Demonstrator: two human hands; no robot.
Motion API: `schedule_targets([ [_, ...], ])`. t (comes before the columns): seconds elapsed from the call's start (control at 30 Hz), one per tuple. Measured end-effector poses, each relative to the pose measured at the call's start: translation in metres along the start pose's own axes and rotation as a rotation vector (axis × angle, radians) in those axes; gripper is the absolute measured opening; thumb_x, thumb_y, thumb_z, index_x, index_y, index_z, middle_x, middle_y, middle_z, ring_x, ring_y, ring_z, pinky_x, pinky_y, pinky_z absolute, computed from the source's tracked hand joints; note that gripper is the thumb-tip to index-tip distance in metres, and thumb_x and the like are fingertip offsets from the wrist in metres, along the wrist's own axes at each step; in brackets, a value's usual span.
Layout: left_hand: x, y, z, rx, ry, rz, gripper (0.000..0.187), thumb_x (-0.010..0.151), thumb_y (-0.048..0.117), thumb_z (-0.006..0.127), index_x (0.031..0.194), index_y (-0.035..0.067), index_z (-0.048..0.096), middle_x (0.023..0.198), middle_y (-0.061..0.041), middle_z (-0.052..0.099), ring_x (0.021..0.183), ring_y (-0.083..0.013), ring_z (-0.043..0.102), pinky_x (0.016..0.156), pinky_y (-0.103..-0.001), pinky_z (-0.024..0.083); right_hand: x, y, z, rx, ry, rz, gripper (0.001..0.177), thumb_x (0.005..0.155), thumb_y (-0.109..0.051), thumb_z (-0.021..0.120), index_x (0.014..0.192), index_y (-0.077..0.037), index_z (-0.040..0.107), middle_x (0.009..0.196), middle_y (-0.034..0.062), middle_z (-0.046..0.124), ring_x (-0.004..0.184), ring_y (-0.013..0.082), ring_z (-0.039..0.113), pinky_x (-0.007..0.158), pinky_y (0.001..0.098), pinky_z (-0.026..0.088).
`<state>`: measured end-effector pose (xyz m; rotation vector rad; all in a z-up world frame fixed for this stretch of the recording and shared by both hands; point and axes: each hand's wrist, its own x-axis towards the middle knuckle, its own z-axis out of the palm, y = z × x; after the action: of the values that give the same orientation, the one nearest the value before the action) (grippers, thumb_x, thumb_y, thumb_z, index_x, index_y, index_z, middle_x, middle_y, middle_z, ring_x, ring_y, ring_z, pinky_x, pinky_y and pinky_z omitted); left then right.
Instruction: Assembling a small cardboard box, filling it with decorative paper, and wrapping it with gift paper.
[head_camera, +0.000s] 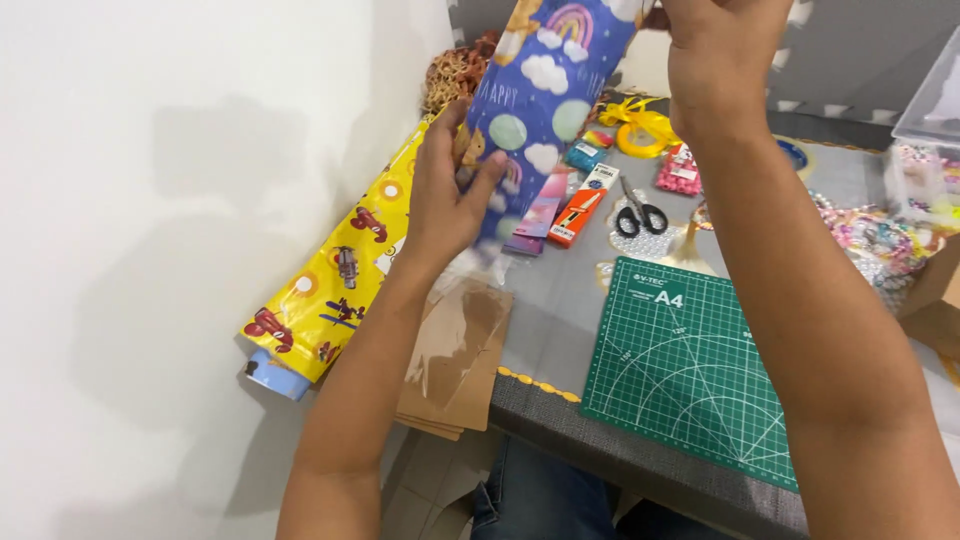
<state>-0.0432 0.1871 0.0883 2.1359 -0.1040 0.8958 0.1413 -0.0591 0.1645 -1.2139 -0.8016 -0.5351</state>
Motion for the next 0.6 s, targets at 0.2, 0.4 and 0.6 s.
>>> schedule_targets([
  [0.2,-0.002,0.026,0.018,-0.356,-0.139,-0.204,0.044,0.117,0.053,0.053,0.13,0.016,0.073,0.121,0.0,0.085,0.111,-0.0161,0.083,0.092,-0.034,0.069,-0.012,-0.002,-0.021,0.081,0.039,0.246,0.014,0.12,-0.005,0.077,0.117,-0.019,0.073,0.115,-0.0034,0.091,0.114,0.0163,0.09,0.086,0.0373,0.068],
  [0.4,-0.011,0.029,0.036,-0.637,-0.29,-0.473,0.028,0.11,0.023,0.067,0.135,0.014,0.078,0.123,-0.003,0.087,0.111,-0.0178,0.084,0.095,-0.035,0.068,-0.044,-0.006,-0.041,0.192,0.089,0.387,0.017,0.116,-0.009,0.083,0.129,-0.013,0.074,0.106,0.0013,0.09,0.085,0.0103,0.077,0.076,0.0304,0.061],
  [0.6,-0.016,0.038,0.061,-0.858,-0.516,-0.423,0.053,0.101,0.024,0.087,0.148,0.01,0.069,0.133,-0.009,0.086,0.116,-0.0197,0.084,0.1,-0.04,0.072,-0.066,-0.043,-0.054,0.089,-0.012,0.379,0.03,0.12,-0.015,0.076,0.146,-0.011,0.063,0.12,0.0046,0.09,0.111,0.0168,0.089,0.093,0.0345,0.076],
])
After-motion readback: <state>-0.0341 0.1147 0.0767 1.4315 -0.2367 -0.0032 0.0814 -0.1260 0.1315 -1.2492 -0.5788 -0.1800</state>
